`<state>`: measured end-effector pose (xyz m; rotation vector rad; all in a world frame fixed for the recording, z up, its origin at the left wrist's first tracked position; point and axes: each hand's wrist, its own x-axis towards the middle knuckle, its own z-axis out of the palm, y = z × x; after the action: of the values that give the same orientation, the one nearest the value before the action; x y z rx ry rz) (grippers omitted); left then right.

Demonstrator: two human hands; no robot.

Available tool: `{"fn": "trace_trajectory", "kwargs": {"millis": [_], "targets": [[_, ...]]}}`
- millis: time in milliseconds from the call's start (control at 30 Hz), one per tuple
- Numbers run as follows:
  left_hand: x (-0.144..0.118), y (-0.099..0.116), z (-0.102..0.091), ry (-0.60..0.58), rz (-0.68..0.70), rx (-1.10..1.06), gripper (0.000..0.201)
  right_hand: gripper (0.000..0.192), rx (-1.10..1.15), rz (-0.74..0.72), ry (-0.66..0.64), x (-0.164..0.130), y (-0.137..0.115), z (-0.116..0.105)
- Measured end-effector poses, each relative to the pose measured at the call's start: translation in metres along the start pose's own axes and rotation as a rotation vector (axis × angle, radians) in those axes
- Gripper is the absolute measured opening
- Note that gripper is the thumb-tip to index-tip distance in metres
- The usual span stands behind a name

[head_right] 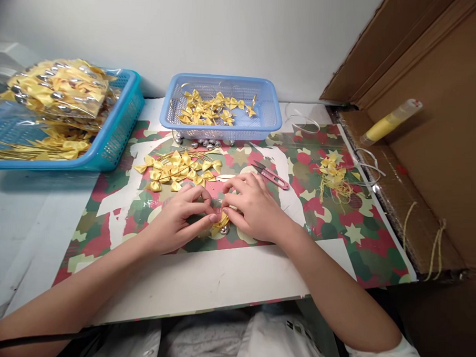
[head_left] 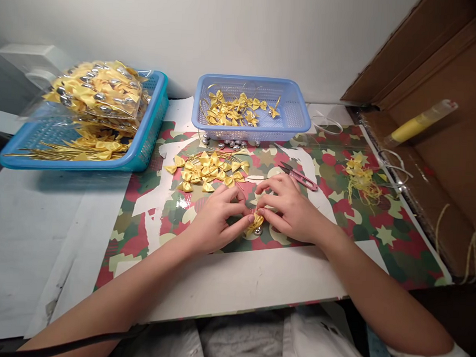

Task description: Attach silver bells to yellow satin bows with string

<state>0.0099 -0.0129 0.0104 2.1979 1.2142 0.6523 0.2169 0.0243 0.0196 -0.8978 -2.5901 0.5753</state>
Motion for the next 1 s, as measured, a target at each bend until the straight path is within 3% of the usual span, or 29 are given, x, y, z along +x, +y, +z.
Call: {"fn": "trace_trajectory", "kwargs": {"millis": [200,533,800,1000], "targets": [[0.0031,0.0009,0.0011,0.067,-0.044,-0.028,0.02,0.017,0.011,0.005,0.003,0.0009,-0.001,0.0004],[0.0073,0.0067,0.0031,0.032,-0.144,-0.06,0.019,0.02,0.01,0.014,0.054,0.0041,-0.0024,0.002],[0.0076,0.0037,0.0077,0.037,-0.13,-0.048,0.021,0.019,-0.01,-0.013,0.102,0.0045,0.0008,0.0046],[0.0061,0.0021,0.0085,-0.007,-0.136,-0.029,0.021,0.018,-0.043,0.053,0.181,0.0042,0.0048,0.0044]]}}
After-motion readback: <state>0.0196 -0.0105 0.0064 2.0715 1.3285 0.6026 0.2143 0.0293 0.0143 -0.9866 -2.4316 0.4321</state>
